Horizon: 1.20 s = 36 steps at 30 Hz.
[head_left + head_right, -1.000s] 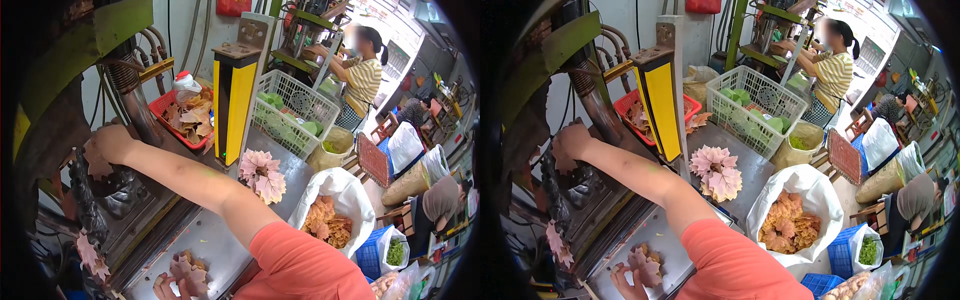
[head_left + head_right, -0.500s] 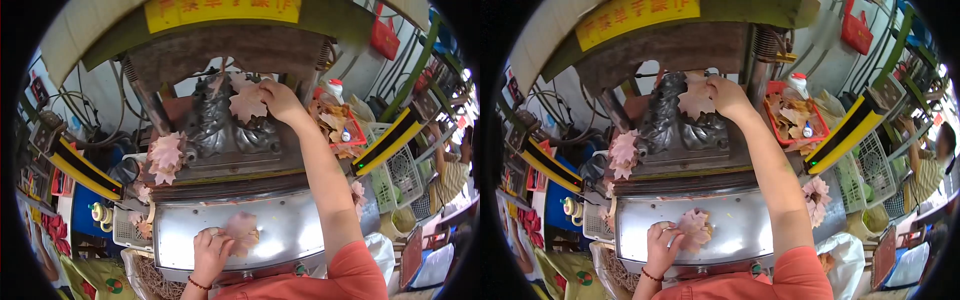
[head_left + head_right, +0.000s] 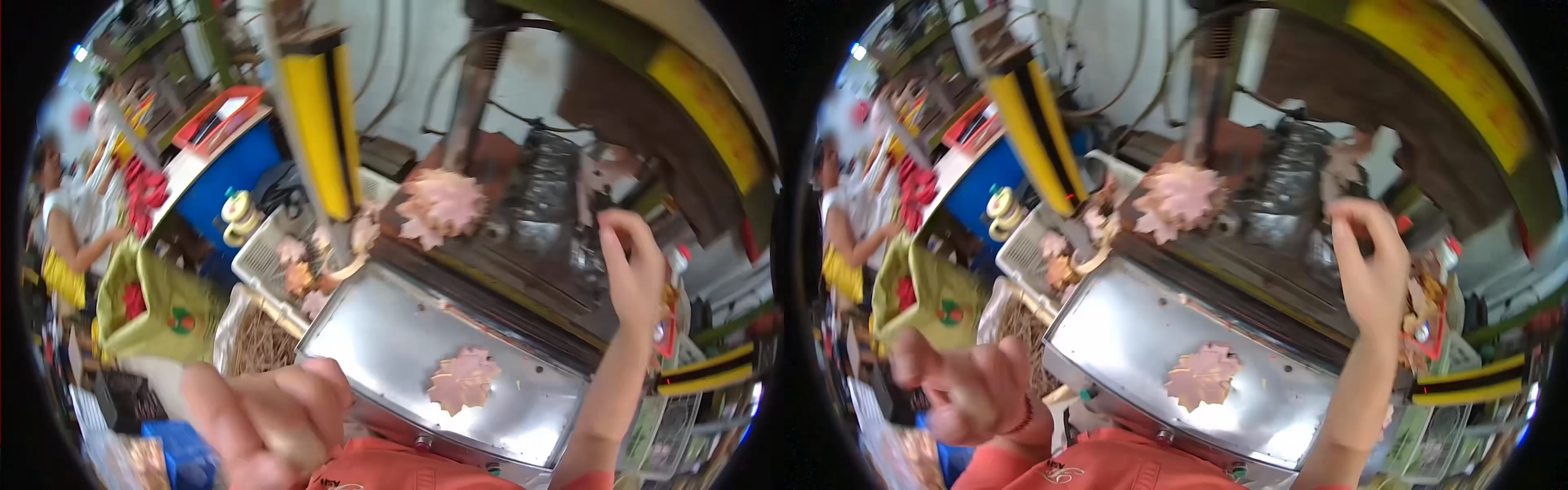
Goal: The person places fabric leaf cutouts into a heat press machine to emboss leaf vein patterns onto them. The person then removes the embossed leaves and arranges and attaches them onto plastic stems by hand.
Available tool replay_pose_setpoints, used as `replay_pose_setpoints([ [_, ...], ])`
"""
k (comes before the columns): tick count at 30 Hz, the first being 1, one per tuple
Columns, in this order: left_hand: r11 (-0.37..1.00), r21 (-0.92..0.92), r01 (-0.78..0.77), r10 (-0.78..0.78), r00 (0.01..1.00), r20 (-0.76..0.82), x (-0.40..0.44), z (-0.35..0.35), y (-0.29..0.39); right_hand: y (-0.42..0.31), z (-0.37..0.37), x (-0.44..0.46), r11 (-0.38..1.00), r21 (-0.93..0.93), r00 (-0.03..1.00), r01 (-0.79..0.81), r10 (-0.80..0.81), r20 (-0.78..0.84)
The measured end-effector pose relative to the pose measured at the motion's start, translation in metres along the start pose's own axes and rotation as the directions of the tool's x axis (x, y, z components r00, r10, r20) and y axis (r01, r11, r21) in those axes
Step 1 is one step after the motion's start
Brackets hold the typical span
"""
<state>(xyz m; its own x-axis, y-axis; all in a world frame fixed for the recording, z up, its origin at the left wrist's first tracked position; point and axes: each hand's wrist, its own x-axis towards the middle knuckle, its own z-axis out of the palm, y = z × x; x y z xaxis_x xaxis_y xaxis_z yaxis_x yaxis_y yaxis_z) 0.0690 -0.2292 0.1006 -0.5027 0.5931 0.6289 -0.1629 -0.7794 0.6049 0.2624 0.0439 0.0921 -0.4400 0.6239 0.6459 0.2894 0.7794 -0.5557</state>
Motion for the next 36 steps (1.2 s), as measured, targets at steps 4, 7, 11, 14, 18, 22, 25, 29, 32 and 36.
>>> replay_pose_setpoints([
  [4,0.897,-0.137,0.421,-0.242,0.725,0.644,0.035,-0.011,0.038,-0.095,0.012,-0.027,0.957,0.088,0.940,0.278,-0.290,0.181],
  [7,0.900,-0.121,0.419,-0.308,0.808,0.502,0.020,0.000,0.045,-0.113,0.022,-0.034,0.905,0.059,0.872,0.421,-0.422,0.246],
  [11,0.931,-0.278,0.237,-0.162,0.950,0.267,0.012,0.011,0.048,-0.113,0.022,-0.039,0.921,0.110,0.871,0.375,-0.390,0.298],
  [14,0.955,-0.140,0.262,-0.166,0.861,0.481,0.031,-0.010,0.048,-0.108,0.023,-0.039,0.931,0.085,0.878,0.355,-0.364,0.310],
  [18,0.948,-0.214,0.236,-0.140,0.913,0.384,0.013,-0.010,0.024,-0.101,0.025,-0.039,0.923,0.103,0.851,0.371,-0.383,0.358],
  [22,0.931,-0.365,-0.014,0.092,0.976,0.197,0.012,-0.031,0.022,-0.080,0.024,-0.043,0.940,0.101,0.854,0.325,-0.338,0.396],
  [25,0.934,0.023,0.357,-0.355,0.933,-0.051,-0.004,-0.018,-0.016,-0.052,0.014,-0.037,0.958,-0.073,0.932,0.276,-0.249,0.265],
  [29,0.575,0.801,0.168,-0.628,0.719,0.299,-0.024,-0.016,-0.073,0.007,-0.003,-0.022,0.963,-0.144,0.972,-0.227,0.214,-0.099],
  [32,0.569,0.808,0.155,-0.654,0.680,0.330,-0.042,-0.008,-0.107,0.059,-0.011,-0.010,0.922,-0.188,0.941,-0.338,0.326,-0.094],
  [36,0.550,0.825,0.131,-0.678,0.646,0.350,-0.053,-0.006,-0.127,0.097,0.020,0.014,0.970,-0.064,0.968,-0.234,0.226,-0.109],
])
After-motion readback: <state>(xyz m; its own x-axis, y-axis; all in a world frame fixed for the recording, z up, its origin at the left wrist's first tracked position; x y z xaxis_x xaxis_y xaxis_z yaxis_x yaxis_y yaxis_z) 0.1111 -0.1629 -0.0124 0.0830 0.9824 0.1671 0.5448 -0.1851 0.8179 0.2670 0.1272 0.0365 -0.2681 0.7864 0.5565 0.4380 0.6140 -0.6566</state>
